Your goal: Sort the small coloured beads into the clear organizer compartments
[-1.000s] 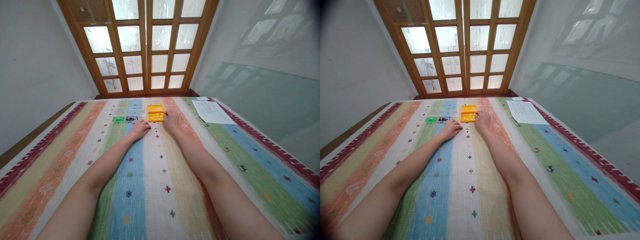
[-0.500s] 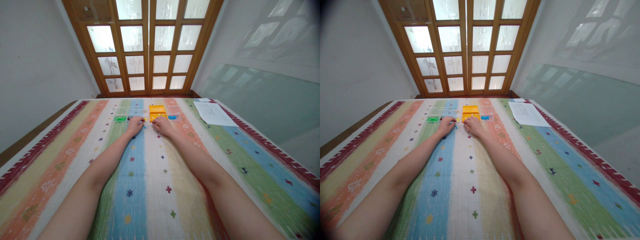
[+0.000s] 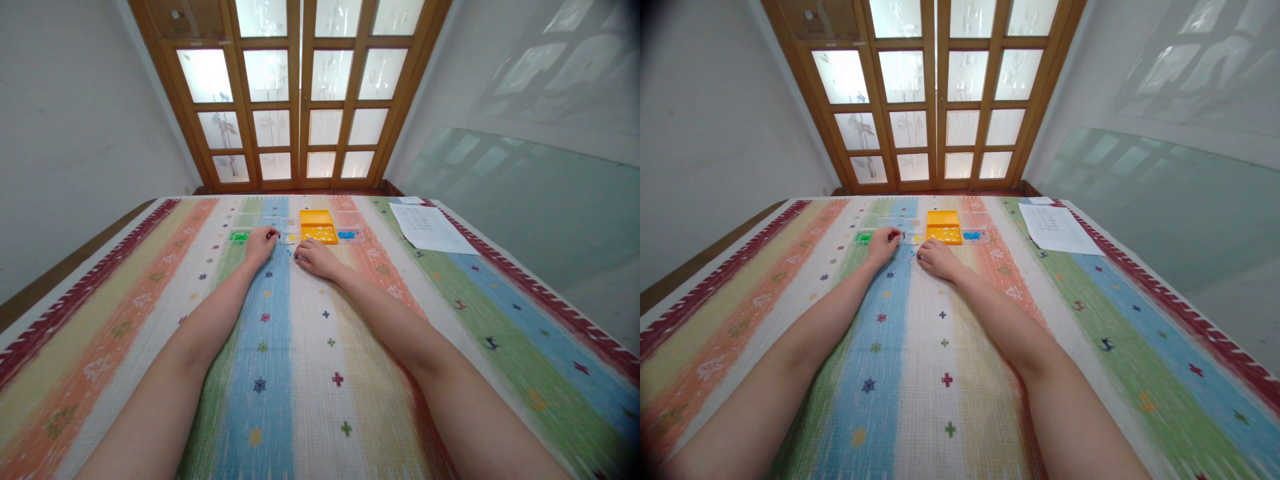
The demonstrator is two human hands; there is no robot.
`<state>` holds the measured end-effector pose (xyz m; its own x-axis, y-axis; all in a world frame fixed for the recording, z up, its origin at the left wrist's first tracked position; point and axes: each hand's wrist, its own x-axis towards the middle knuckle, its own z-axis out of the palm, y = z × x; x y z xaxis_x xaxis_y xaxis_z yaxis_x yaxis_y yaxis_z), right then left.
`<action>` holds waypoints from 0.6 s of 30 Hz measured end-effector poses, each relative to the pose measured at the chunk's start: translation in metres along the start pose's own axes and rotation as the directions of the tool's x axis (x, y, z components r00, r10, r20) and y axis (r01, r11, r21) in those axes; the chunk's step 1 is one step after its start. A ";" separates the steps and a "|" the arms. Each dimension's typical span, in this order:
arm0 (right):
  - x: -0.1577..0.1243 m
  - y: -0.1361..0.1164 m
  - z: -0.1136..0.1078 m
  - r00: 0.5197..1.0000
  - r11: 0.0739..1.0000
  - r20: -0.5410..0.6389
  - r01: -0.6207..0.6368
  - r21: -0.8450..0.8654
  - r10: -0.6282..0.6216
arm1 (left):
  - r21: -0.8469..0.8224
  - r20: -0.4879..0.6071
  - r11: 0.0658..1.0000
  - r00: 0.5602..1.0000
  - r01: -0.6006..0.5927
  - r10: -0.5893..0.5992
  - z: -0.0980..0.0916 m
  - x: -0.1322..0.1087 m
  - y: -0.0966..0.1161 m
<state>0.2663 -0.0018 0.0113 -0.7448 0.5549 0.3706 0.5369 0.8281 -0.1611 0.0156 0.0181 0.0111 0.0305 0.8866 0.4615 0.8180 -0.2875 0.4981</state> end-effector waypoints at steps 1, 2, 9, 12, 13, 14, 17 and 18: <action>0.000 0.000 0.000 1.000 1.000 -0.003 -0.005 -0.002 0.005 | 0.000 -0.013 1.000 0.999 0.030 -0.030 -0.001 0.001 -0.002; 0.000 0.000 0.000 1.000 1.000 -0.005 -0.013 -0.006 0.013 | -0.002 -0.025 0.999 0.998 0.055 -0.055 -0.001 0.002 -0.004; 0.000 -0.001 0.000 0.998 0.996 -0.008 -0.063 -0.056 0.063 | -0.011 -0.061 0.993 0.991 0.119 -0.120 -0.001 0.003 -0.009; 0.001 -0.001 -0.002 0.995 0.991 0.010 -0.100 -0.088 0.101 | -0.001 -0.064 0.988 0.986 0.157 -0.157 -0.002 0.003 -0.007; 0.001 -0.001 -0.003 0.993 0.988 0.017 -0.114 -0.101 0.117 | 0.004 -0.065 0.985 0.983 0.174 -0.173 -0.003 0.003 -0.007; 0.001 -0.001 -0.004 0.991 0.985 0.021 -0.130 -0.113 0.133 | 0.008 -0.066 0.982 0.980 0.188 -0.188 -0.004 0.002 -0.006; 0.001 -0.001 -0.006 0.982 0.974 0.019 -0.184 -0.133 0.188 | 0.017 -0.069 0.977 0.975 0.213 -0.211 -0.006 0.002 -0.007; 0.000 -0.001 -0.007 0.978 0.970 0.015 -0.203 -0.135 0.207 | 0.020 -0.071 0.976 0.974 0.217 -0.215 -0.006 0.002 -0.008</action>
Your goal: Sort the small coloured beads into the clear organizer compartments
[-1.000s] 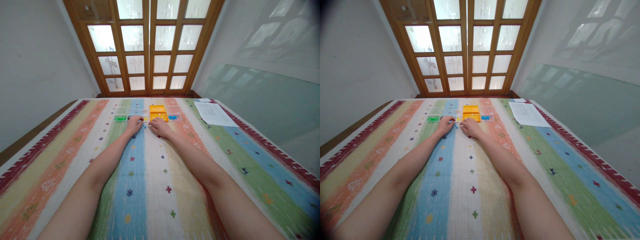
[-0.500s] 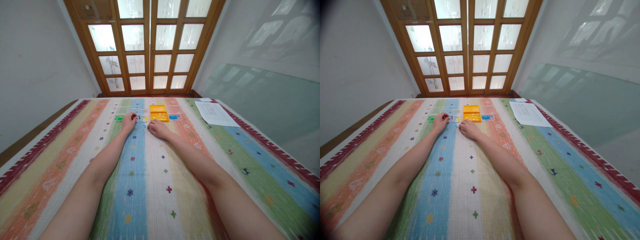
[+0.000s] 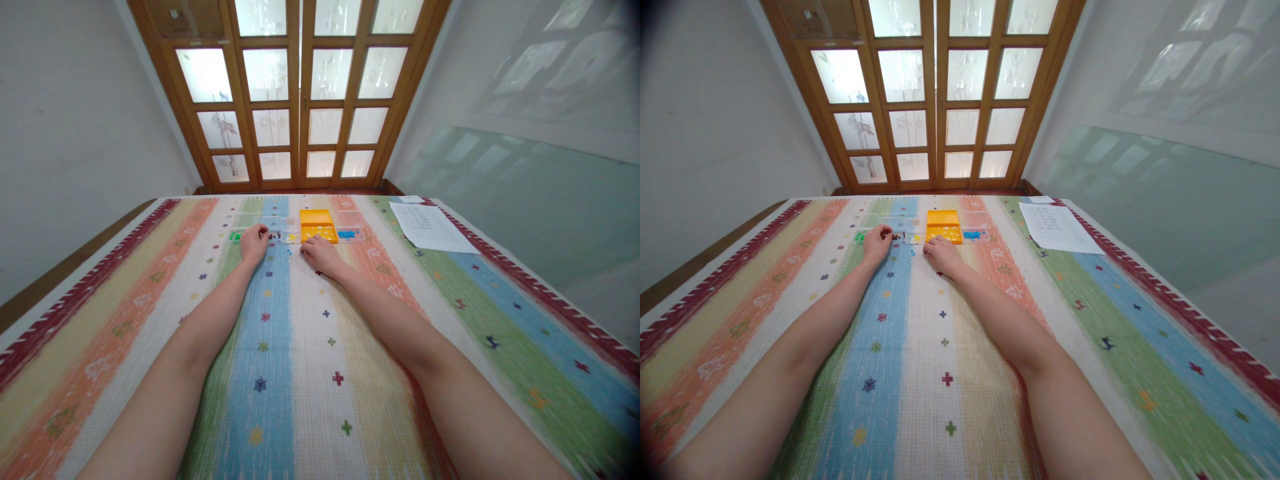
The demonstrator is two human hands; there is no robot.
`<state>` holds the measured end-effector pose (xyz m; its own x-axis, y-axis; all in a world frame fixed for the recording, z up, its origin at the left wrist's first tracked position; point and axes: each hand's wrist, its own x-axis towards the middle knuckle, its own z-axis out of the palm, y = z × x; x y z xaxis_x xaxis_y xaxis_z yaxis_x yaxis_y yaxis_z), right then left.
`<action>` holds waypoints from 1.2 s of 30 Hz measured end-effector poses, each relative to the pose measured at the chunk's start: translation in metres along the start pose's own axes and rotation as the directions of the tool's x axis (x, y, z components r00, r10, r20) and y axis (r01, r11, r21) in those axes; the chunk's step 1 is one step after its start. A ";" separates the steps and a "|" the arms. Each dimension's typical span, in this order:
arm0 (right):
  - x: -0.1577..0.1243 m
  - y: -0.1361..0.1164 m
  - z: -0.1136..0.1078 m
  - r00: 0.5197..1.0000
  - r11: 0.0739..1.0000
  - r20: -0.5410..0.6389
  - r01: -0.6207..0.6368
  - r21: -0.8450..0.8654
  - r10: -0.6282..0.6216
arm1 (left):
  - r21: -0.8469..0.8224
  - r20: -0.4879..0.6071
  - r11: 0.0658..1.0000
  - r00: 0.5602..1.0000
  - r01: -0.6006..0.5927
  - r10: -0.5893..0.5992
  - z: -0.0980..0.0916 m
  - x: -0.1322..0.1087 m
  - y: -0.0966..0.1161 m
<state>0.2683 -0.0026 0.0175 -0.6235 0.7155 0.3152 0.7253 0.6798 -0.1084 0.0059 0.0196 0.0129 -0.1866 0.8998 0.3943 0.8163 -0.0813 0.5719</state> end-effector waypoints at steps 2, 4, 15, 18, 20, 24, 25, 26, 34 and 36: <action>-0.001 0.000 -0.001 0.999 0.999 -0.001 -0.034 0.000 0.034 | 0.008 -0.005 1.000 1.000 0.004 -0.003 0.000 0.000 -0.001; -0.001 0.000 -0.001 0.998 0.998 0.001 -0.063 -0.003 0.063 | 0.014 -0.009 1.000 1.000 -0.001 0.001 0.001 0.000 -0.001; -0.002 0.011 0.004 0.996 0.993 -0.048 -0.075 0.092 0.080 | -0.018 0.042 0.991 0.990 -0.134 0.134 0.006 -0.002 0.003; -0.001 0.018 0.007 0.991 0.987 -0.089 -0.084 0.135 0.096 | -0.025 0.073 0.985 0.982 -0.171 0.172 0.005 -0.005 0.008; -0.001 0.024 0.008 0.984 0.980 -0.131 -0.098 0.171 0.121 | -0.033 0.107 0.979 0.973 -0.203 0.205 0.004 -0.006 0.011; -0.001 0.042 0.006 0.940 0.958 -0.252 -0.171 0.230 0.228 | -0.024 0.173 0.960 0.945 -0.277 0.277 0.002 -0.010 0.018; -0.001 0.047 0.005 0.920 0.949 -0.284 -0.204 0.241 0.270 | -0.019 0.192 0.954 0.936 -0.298 0.296 0.002 -0.011 0.020; -0.002 0.053 0.003 0.896 0.937 -0.313 -0.242 0.251 0.315 | -0.018 0.212 0.948 0.925 -0.319 0.316 0.003 -0.013 0.024; -0.018 0.095 -0.007 0.665 0.774 -0.397 -0.549 0.314 0.633 | 0.025 0.348 0.835 0.788 -0.549 0.508 0.012 -0.036 0.053; -0.020 0.102 -0.005 0.603 0.721 -0.397 -0.612 0.326 0.692 | 0.070 0.356 0.839 0.799 -0.539 0.484 0.013 -0.037 0.051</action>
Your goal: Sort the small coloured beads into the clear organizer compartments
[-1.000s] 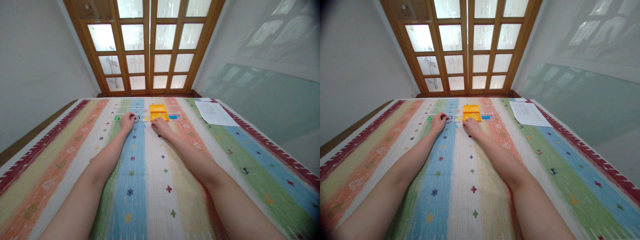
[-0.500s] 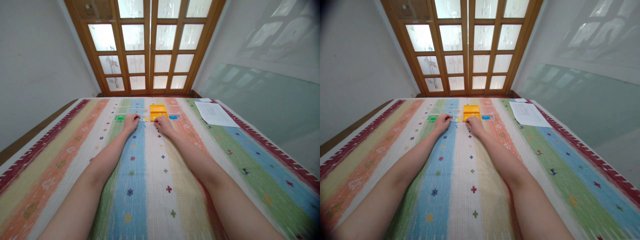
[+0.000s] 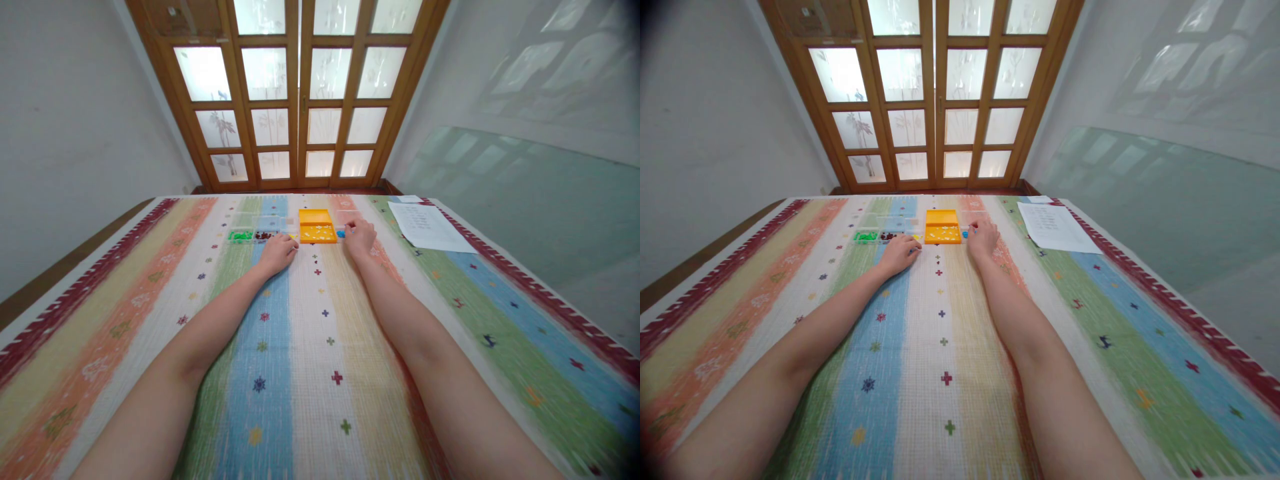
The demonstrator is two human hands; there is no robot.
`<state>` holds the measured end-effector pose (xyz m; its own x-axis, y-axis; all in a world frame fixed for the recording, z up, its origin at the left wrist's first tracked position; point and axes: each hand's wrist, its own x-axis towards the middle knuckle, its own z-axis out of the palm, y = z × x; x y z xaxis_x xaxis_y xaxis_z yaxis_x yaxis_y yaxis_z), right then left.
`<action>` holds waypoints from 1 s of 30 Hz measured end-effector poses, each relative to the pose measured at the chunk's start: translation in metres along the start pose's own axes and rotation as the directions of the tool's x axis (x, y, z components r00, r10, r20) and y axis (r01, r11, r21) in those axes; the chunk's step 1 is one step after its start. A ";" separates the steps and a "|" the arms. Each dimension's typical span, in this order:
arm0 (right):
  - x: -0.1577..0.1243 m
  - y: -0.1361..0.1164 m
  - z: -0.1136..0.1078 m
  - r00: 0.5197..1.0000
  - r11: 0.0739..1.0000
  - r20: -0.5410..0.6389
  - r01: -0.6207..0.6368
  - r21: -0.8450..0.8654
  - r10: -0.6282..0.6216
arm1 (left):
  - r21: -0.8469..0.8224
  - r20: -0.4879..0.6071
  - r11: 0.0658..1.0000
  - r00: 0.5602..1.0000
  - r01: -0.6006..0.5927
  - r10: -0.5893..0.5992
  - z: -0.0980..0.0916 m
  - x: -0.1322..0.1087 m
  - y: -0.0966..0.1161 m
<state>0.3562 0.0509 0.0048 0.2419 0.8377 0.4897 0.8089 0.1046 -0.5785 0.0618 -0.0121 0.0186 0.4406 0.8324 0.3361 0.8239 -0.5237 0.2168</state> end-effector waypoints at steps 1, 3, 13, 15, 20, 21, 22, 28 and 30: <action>0.001 0.003 0.001 0.999 1.000 -0.014 -0.029 -0.007 0.029 | 0.012 -0.004 1.000 1.000 0.023 -0.023 0.000 -0.001 -0.002; 0.002 0.006 0.003 0.998 0.999 -0.036 -0.052 -0.003 0.051 | 0.025 -0.020 0.997 0.997 0.068 -0.068 0.001 -0.001 -0.009; -0.005 -0.010 0.008 0.995 0.992 0.013 0.095 0.085 -0.096 | -0.019 0.003 0.993 0.993 0.119 -0.119 0.001 0.000 -0.023; -0.009 -0.015 0.008 0.989 0.985 0.040 0.141 0.099 -0.146 | -0.041 0.018 0.993 0.994 0.109 -0.109 0.001 0.001 -0.025; -0.018 -0.030 0.011 0.943 0.947 0.130 0.288 0.145 -0.307 | -0.113 0.055 0.990 0.995 0.090 -0.084 0.002 0.002 -0.025; -0.021 -0.033 0.012 0.928 0.934 0.147 0.321 0.156 -0.343 | -0.125 0.060 0.988 0.995 0.087 -0.080 0.003 0.002 -0.024; -0.023 -0.037 0.013 0.910 0.920 0.167 0.353 0.169 -0.380 | -0.139 0.064 0.987 0.995 0.081 -0.072 0.004 0.002 -0.022; -0.041 -0.056 0.018 0.735 0.810 0.340 0.531 0.248 -0.586 | -0.193 0.047 0.979 0.998 0.061 -0.053 0.010 0.003 -0.017; -0.046 -0.061 0.019 0.662 0.769 0.394 0.581 0.267 -0.637 | -0.178 0.018 0.979 0.995 0.100 -0.098 0.010 0.002 -0.020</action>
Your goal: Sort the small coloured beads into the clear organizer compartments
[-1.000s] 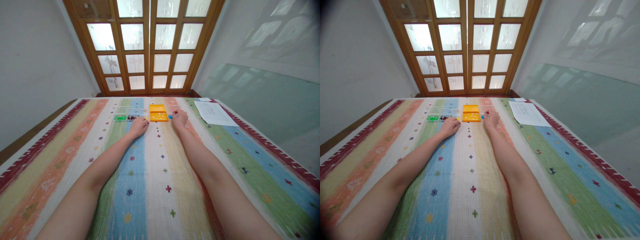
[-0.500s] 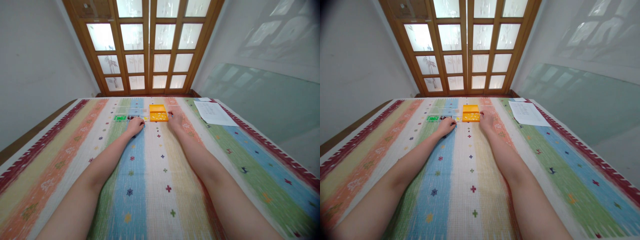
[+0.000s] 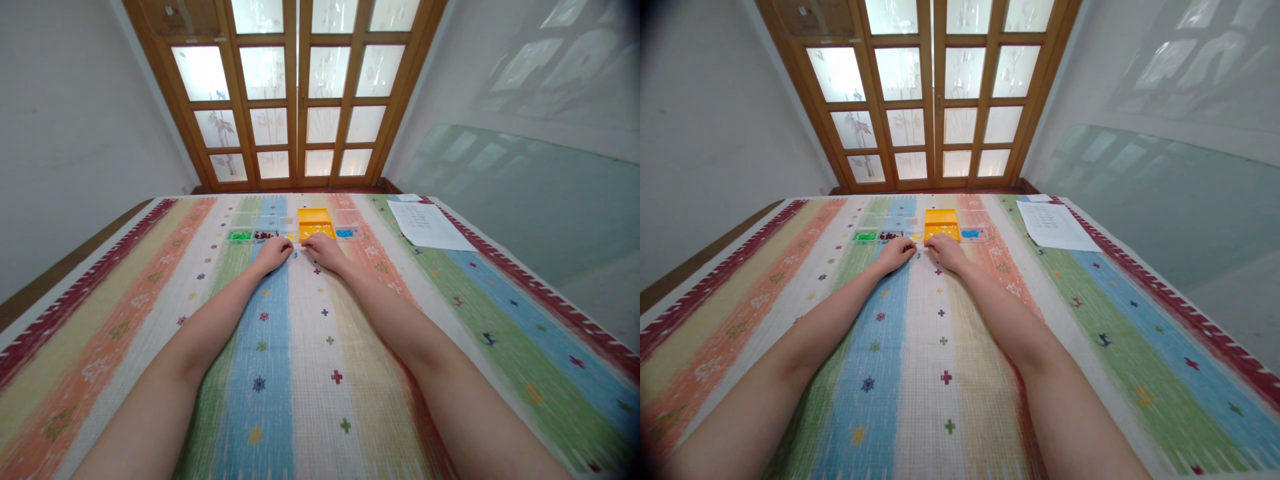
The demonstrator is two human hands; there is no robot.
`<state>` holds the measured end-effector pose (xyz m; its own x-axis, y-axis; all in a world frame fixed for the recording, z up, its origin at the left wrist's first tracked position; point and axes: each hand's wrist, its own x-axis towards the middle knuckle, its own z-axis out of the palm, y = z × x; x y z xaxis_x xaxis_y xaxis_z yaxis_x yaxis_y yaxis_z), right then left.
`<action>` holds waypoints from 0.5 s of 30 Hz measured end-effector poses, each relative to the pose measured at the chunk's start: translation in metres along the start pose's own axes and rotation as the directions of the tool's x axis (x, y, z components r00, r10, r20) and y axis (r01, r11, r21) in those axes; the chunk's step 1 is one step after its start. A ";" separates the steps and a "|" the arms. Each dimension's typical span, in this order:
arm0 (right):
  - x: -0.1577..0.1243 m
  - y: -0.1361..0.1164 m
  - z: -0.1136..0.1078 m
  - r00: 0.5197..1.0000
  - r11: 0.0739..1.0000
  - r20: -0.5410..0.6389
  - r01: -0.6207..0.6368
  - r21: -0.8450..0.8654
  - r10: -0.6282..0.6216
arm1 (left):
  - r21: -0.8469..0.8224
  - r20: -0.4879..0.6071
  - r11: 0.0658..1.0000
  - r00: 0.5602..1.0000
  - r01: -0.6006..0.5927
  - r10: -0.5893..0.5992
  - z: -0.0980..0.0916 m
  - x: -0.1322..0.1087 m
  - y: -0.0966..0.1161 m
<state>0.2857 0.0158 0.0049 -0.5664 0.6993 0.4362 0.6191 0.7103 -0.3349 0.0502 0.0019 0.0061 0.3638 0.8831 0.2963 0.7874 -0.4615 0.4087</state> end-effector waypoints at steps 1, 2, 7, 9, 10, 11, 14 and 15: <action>0.000 -0.003 0.001 0.999 0.999 0.037 0.032 -0.003 -0.032 | 0.007 -0.018 1.000 1.000 0.021 -0.020 -0.001 0.000 -0.002; 0.000 -0.006 0.003 0.996 0.998 0.069 0.060 -0.006 -0.059 | 0.011 -0.030 0.999 0.999 0.038 -0.037 -0.002 0.000 -0.004; 0.000 -0.018 0.004 0.984 0.992 0.129 0.126 -0.029 -0.122 | -0.034 0.017 0.998 0.998 0.060 -0.059 -0.007 0.002 -0.013; 0.000 -0.022 0.003 0.980 0.989 0.135 0.148 -0.027 -0.143 | -0.064 0.028 0.996 0.998 0.058 -0.057 -0.008 0.002 -0.015; 0.000 -0.025 0.003 0.977 0.986 0.139 0.163 -0.021 -0.159 | -0.073 0.023 0.996 0.998 0.059 -0.058 -0.008 0.003 -0.016; 0.000 -0.028 0.002 0.974 0.983 0.141 0.181 -0.012 -0.177 | -0.076 0.011 0.995 0.998 0.060 -0.059 -0.008 0.003 -0.017; 0.002 -0.036 0.003 0.961 0.969 0.129 0.246 0.011 -0.246 | -0.067 -0.038 0.995 0.996 0.072 -0.075 -0.008 0.002 -0.020; 0.002 -0.038 0.003 0.956 0.963 0.120 0.269 0.018 -0.269 | -0.063 -0.054 0.995 0.995 0.082 -0.085 -0.009 0.002 -0.020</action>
<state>0.2595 -0.0093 0.0156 -0.7731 0.4867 0.4068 0.4342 0.8735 -0.2200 0.0305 0.0119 0.0060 0.2682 0.9134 0.3064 0.7814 -0.3922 0.4854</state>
